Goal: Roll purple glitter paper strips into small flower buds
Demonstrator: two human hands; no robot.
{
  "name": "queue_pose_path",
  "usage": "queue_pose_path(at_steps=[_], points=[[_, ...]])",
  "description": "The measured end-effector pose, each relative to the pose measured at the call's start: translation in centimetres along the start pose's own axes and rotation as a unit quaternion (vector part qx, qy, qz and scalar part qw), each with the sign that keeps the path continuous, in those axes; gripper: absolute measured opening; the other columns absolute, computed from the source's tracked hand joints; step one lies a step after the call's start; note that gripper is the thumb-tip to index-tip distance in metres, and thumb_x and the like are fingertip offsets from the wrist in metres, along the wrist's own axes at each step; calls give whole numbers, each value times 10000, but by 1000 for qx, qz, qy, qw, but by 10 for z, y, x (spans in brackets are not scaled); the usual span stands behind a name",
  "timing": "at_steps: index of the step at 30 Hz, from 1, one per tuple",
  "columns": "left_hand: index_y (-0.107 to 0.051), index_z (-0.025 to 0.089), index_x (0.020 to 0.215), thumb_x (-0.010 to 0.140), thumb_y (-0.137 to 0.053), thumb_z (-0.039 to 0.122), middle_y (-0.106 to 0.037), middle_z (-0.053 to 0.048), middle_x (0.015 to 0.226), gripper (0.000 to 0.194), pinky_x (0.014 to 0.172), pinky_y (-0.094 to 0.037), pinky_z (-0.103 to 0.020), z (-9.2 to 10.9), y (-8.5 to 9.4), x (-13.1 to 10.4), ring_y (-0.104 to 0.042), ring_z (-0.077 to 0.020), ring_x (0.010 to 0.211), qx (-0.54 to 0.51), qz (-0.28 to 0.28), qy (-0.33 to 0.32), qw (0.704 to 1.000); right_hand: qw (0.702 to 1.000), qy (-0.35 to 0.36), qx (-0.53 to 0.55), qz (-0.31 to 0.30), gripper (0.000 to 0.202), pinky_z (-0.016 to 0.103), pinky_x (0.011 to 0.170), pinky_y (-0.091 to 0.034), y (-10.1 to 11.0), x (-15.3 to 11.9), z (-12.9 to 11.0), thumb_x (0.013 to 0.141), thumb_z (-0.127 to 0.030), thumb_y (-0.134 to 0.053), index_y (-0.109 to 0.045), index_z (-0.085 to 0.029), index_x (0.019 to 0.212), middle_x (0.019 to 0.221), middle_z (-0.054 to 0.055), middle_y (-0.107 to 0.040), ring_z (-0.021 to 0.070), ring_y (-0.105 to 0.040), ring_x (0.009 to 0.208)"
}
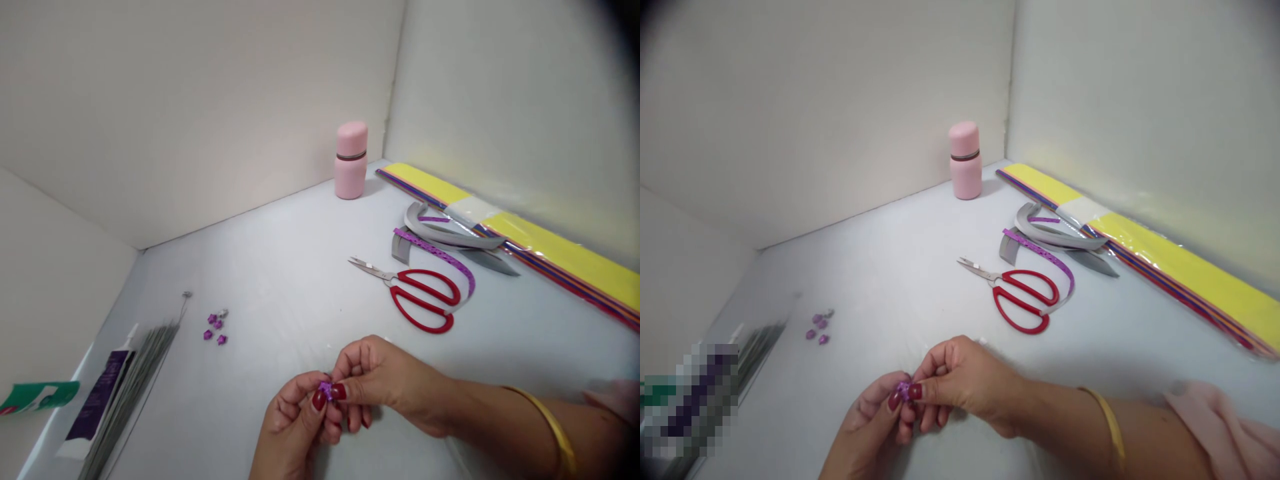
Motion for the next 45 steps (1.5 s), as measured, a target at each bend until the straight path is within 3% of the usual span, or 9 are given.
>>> queue_pose_path(at_steps=[15,21,27,40,45], points=[[-748,172,640,453,-856,292,-668,-2,437,246,420,-414,-117,0,0,0,-559,-44,367,2,3,-13,1000,1000,2,-12,12,345,182,472,-375,-2,-2,-5,590,-402,-755,-588,-117,689,609,26,-662,76,-550,483],[-747,182,652,467,-851,297,-667,3,444,242,432,-406,-120,0,1,1,-556,-41,372,1,-1,-20,1000,1000,11,-15,6,335,175,469,-359,-3,-2,-3,638,-421,-719,-590,-121,711,612,28,-667,80,-562,505],[-744,191,668,482,-843,324,-657,17,450,249,459,-412,-138,1,-1,0,-555,-43,396,20,-9,-29,999,999,8,-6,47,377,177,443,-323,-3,-3,-4,586,-457,-740,-570,-127,651,561,14,-649,73,-532,465],[-747,183,663,480,-842,328,-672,5,456,252,442,-420,-121,-2,1,1,-560,-43,393,25,1,-37,999,998,5,6,60,335,170,430,-304,0,-2,1,585,-377,-759,-532,-136,635,541,-3,-647,56,-506,430],[-746,176,648,464,-849,321,-670,4,444,255,432,-418,-112,-1,0,0,-564,-41,386,13,11,-25,1000,999,10,3,42,327,187,470,-359,-1,-2,2,596,-383,-752,-546,-136,656,579,16,-666,71,-532,462]])
Point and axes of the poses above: each hand's wrist, its own x-axis towards the middle knuckle, its own y-axis out of the back of the hand, z = x × y, the point moved 6 cm from there along x, towards the middle knuckle
